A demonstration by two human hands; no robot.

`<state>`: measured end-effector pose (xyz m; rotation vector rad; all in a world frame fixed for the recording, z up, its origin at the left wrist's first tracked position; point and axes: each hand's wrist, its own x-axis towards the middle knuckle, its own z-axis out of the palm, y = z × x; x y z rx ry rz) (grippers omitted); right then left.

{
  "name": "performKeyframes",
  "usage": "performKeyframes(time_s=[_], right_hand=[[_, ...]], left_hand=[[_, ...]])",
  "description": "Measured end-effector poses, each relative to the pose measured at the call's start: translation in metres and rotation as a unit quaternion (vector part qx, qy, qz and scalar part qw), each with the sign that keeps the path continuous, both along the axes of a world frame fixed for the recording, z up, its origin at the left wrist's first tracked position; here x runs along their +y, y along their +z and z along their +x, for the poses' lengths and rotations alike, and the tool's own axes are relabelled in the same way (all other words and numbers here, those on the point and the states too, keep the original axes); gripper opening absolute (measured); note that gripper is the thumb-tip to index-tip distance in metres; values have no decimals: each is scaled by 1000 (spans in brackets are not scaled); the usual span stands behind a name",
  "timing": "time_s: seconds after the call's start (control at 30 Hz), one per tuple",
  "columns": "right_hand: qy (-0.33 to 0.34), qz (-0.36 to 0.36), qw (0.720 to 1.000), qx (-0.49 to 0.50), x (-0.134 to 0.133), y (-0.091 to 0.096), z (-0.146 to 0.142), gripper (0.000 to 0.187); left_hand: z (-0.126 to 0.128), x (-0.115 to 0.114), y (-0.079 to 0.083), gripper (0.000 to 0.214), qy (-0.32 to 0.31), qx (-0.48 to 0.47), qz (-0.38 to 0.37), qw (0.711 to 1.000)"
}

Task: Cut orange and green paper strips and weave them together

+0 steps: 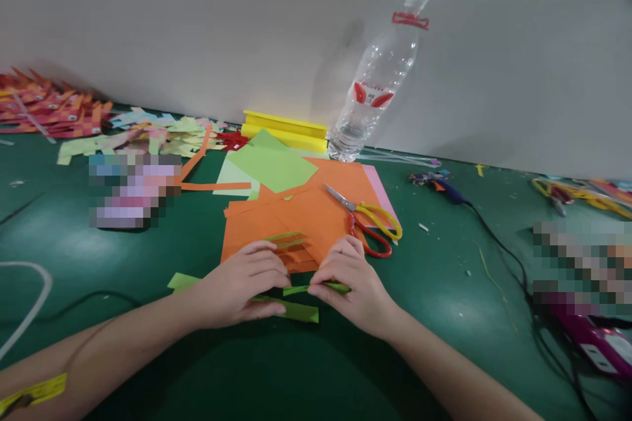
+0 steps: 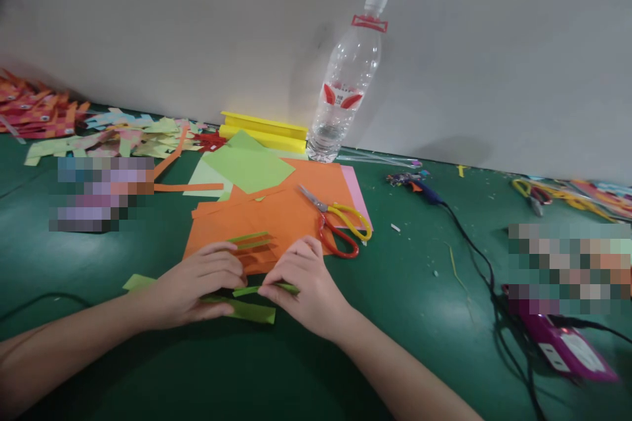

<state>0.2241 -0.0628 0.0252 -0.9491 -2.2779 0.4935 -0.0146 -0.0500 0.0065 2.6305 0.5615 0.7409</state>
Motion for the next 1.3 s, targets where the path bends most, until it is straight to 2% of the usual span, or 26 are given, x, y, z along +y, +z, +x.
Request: performKeyframes(time_s=[0.23,0.47,0.7,1.0,1.17,1.3], right_hand=[[33,15,999,-22,-1,-2,0,13],[35,12,999,-30,4,-3,3,13],[-7,-22,1000,-3,9,-5,5,12],[-111,-115,986,56,13,-11,9,11],[-156,-175,970,68,13,-7,8,14],[-165,-211,960,81,13,-8,10,16]], left_hand=[[3,-2,3,14,-3,-9,13,1000],[0,1,2,12,40,-25,16,999],[-7,5,-1,10,80,-61,-4,995],[-10,10,-6,11,144,-57,-58,986],[-12,10,-6,13,148,-50,-66,986],[-11,9,-3,13,149,-56,-66,985]])
